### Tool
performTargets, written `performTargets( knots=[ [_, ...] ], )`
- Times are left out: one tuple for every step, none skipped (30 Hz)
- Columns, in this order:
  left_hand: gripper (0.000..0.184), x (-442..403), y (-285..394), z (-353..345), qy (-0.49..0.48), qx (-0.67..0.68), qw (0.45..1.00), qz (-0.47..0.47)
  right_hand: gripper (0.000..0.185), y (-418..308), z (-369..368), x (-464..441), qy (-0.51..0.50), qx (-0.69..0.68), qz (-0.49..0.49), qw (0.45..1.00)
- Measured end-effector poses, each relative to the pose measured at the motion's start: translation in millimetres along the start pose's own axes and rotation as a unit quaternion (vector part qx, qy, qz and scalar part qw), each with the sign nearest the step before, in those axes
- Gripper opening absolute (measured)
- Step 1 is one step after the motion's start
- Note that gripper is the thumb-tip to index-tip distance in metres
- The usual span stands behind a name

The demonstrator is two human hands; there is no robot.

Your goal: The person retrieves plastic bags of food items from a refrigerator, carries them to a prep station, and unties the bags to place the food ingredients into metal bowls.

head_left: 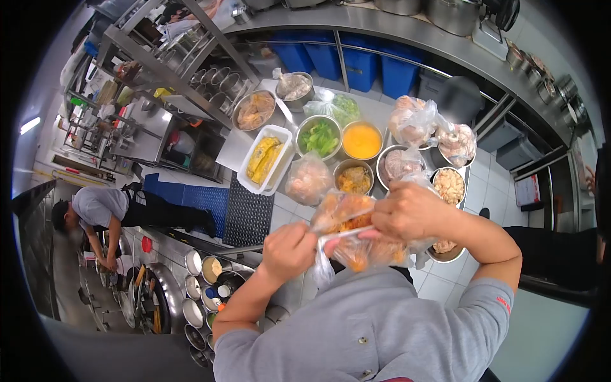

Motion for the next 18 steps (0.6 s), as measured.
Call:
performTargets(
  knots=[
    [0.038,-2.0,-14.8,-9.9,-0.037,0.012,0.998,0.056,0.048,11.4,-1.0,-2.4,0.007,-0.001,-0.016,1.0],
    [0.035,-2.1,-30.3,-19.9,-0.073,0.024,0.991,0.112,0.046,22.6,-1.2,-5.7,0.013,-0.001,-0.034,0.999],
    [0.035,-4.6,-38.0,-24.6,-0.074,0.031,0.99,0.113,0.042,35.1,6.7,-12.1,0.001,0.013,-0.081,0.997],
    [0.032,-5.5,-53.4,-32.8,-0.079,0.071,0.983,0.15,0.042,40.4,1.4,-16.7,-0.005,0.014,-0.085,0.996],
    [0.029,-7.9,-67.0,-43.1,-0.083,0.114,0.973,0.183,0.039,46.5,-3.7,-17.6,0.01,0.029,-0.092,0.995],
    [0.026,-15.0,-77.0,-57.6,-0.092,0.164,0.961,0.202,0.037,54.7,-6.6,-12.9,0.028,0.051,-0.112,0.992],
    [0.025,-23.7,-79.1,-66.4,-0.118,0.199,0.951,0.204,0.035,57.9,-7.8,-7.3,0.057,0.016,-0.128,0.99],
    [0.022,-30.8,-81.6,-68.9,-0.087,0.25,0.946,0.186,0.034,60.6,-9.1,-1.7,0.09,-0.012,-0.161,0.983],
    [0.021,-28.2,-87.4,-76.7,-0.086,0.277,0.937,0.194,0.032,61.9,-13.9,2.8,0.094,-0.039,-0.183,0.978],
    [0.021,-28.5,-97.4,-84.8,-0.059,0.322,0.926,0.187,0.03,65.3,-11.6,9.1,0.1,-0.06,-0.207,0.971],
    [0.024,-22.5,-104.8,-93.5,-0.077,0.339,0.912,0.22,0.027,59.2,-2.6,14.6,0.157,-0.078,-0.215,0.961],
    [0.025,-16.9,-118.2,-107.7,-0.079,0.371,0.898,0.223,0.024,57.1,10.2,26.4,0.214,-0.085,-0.213,0.949],
    [0.027,-14.0,-132.4,-112.2,-0.056,0.384,0.893,0.228,0.024,61.1,17.7,42.4,0.216,-0.054,-0.259,0.94],
    [0.029,-14.1,-140.9,-120.6,-0.036,0.388,0.888,0.246,0.021,65.2,31.4,73.0,0.285,-0.041,-0.291,0.912],
    [0.031,-14.4,-142.8,-125.4,-0.066,0.401,0.874,0.267,0.019,64.2,40.9,102.4,0.351,-0.036,-0.304,0.885],
    [0.033,-11.4,-143.7,-123.4,-0.093,0.4,0.863,0.294,0.017,63.8,42.5,138.2,0.331,0.01,-0.367,0.869],
    [0.033,-8.1,-139.5,-122.8,-0.098,0.399,0.863,0.294,0.021,64.1,46.5,185.0,0.308,0.049,-0.42,0.852],
    [0.034,-9.1,-144.7,-113.4,-0.084,0.442,0.842,0.298,0.017,56.1,57.1,232.6,0.26,0.124,-0.531,0.797]
  ],
)
Point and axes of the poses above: each hand's wrist, its own x-axis away from the middle knuckle, its own z-axis out of the back of the hand, y = z × x, the point moved 9 cm from there along -x, towards the middle knuckle, and after that the axes turned 2 degrees about -y, right-handed, at the moved point
